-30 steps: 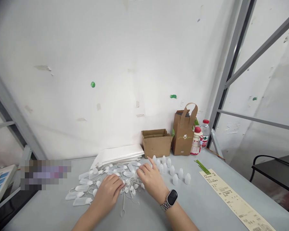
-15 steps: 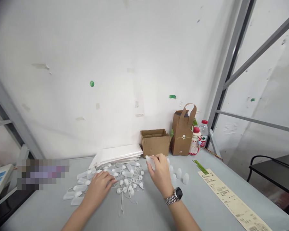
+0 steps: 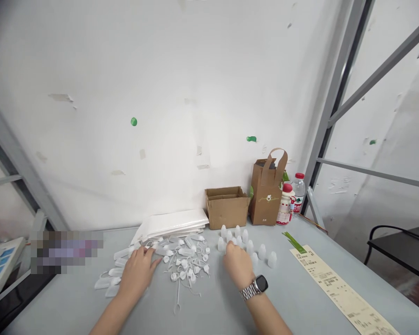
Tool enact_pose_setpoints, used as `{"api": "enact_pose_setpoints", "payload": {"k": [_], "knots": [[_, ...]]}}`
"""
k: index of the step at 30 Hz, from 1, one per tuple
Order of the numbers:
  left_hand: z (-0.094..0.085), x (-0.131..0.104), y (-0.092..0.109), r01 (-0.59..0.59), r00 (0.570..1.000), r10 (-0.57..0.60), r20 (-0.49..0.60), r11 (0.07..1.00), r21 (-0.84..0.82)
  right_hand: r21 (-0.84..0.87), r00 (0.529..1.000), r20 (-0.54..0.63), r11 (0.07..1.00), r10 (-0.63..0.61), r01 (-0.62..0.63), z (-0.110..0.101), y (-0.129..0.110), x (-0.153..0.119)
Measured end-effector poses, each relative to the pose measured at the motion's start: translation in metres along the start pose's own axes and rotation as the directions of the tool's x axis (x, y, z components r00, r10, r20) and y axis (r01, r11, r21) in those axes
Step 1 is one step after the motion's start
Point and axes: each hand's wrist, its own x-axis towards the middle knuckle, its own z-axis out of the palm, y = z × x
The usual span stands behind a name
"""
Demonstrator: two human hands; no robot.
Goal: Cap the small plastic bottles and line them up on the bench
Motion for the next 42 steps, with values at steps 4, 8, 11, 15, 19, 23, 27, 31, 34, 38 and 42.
{"api": "enact_pose_setpoints", "payload": {"k": [4,8,11,15,19,23,27,31,34,38,42], "knots": [[0.001,0.000,0.001,0.034,0.998,-0.032,0.053,0.999,-0.034,0.018,0.994,0.088,0.998,0.062,-0.063,-0.006,-0.001,0.001],[0.001,0.004,0.002,0.060,0.996,-0.057,0.075,0.998,-0.036,0.040,0.986,0.131,0.993,0.104,-0.110,-0.016,-0.004,0.001],[0.000,0.007,0.004,0.043,0.996,-0.040,0.077,0.998,-0.038,0.062,0.987,0.081,0.988,0.135,-0.141,-0.023,-0.006,0.001],[0.001,0.008,0.005,0.045,0.995,-0.042,0.086,0.998,-0.040,0.124,0.988,-0.055,0.983,0.143,-0.136,-0.031,-0.010,0.000],[0.001,0.009,0.005,0.067,0.992,-0.060,0.113,0.996,-0.057,0.187,0.991,-0.109,0.981,0.080,-0.058,-0.027,-0.017,-0.002],[0.000,0.009,0.004,0.031,0.991,-0.017,0.134,0.995,-0.097,0.202,0.992,-0.128,0.979,0.021,0.006,-0.018,-0.024,-0.005],[0.000,0.010,0.003,-0.003,0.990,0.022,0.137,0.990,-0.139,0.219,0.987,-0.157,0.973,-0.043,0.077,-0.011,-0.029,-0.007],[-0.001,0.011,0.003,-0.021,0.995,0.040,0.091,0.978,-0.208,0.259,0.985,-0.159,0.960,-0.063,0.103,-0.010,-0.033,-0.009],[-0.003,0.009,0.003,0.038,0.999,-0.040,-0.003,0.955,-0.294,0.331,0.988,-0.143,0.937,-0.064,0.108,-0.011,-0.037,-0.011],[-0.010,0.004,0.008,0.036,0.984,-0.126,-0.124,0.830,-0.556,0.508,0.994,-0.086,0.855,-0.071,0.105,-0.011,-0.044,-0.014],[-0.020,-0.003,0.022,-0.119,0.993,0.076,-0.091,0.646,-0.754,0.763,0.993,0.038,0.645,-0.109,0.042,-0.005,-0.054,-0.018]]}}
